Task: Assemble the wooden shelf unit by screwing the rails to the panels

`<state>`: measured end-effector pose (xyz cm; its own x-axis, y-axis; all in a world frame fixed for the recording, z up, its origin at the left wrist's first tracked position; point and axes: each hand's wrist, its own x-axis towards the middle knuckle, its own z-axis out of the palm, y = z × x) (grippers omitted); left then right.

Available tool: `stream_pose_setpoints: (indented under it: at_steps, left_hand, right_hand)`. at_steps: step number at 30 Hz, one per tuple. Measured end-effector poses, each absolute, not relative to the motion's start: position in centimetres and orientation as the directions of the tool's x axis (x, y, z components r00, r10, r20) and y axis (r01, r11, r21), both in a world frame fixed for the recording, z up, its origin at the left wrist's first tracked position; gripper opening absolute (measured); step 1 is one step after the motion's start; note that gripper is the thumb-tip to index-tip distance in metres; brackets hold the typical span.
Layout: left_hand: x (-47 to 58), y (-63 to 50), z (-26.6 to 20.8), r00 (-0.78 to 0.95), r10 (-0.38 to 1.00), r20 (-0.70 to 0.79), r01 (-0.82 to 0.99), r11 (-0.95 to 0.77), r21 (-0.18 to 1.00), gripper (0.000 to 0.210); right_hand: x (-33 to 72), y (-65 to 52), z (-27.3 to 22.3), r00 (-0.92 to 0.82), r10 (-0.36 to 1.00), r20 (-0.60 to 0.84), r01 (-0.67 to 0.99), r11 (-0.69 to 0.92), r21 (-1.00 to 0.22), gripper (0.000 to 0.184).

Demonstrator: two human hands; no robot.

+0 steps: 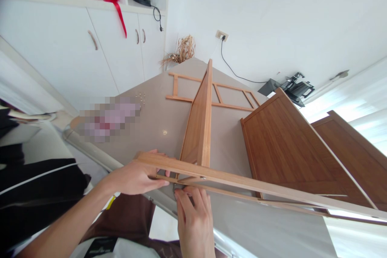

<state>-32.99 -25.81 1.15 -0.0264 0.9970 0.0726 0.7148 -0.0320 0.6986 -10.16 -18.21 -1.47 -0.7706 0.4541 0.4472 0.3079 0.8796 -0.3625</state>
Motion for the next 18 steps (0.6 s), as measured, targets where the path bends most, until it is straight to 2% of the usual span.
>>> stream_pose_setpoints:
  at_steps: [5,11,14,18]
  left_hand:
    - [-33.1,-25.8,1.2,-0.013,0.998,0.063,0.726,-0.034,0.687,0.013]
    - [-33.1,-25.7,1.3,-0.017,0.998,0.058,0.718,-0.028,0.696,0.016]
    - [-33.0,-25.7,1.3,-0.02,0.998,0.059,0.707,-0.027,0.707,0.016]
    - [-33.1,-25.8,1.2,-0.013,0.998,0.06,0.695,-0.034,0.718,0.012]
  right_hand:
    - [-10.3,-18.4,-0.7,-0.789,0.408,0.459,0.291,0.907,-0.304,0.018]
    - [-10.0,-18.5,-0.1,-0.804,0.321,0.5,0.252,0.946,-0.202,0.029]
    - [-9.5,-18.6,-0.5,-0.817,0.332,0.471,0.284,0.943,-0.174,0.032]
    - [-9.3,-19.0,-0.9,-0.817,0.401,0.415,0.345,0.916,-0.206,0.029]
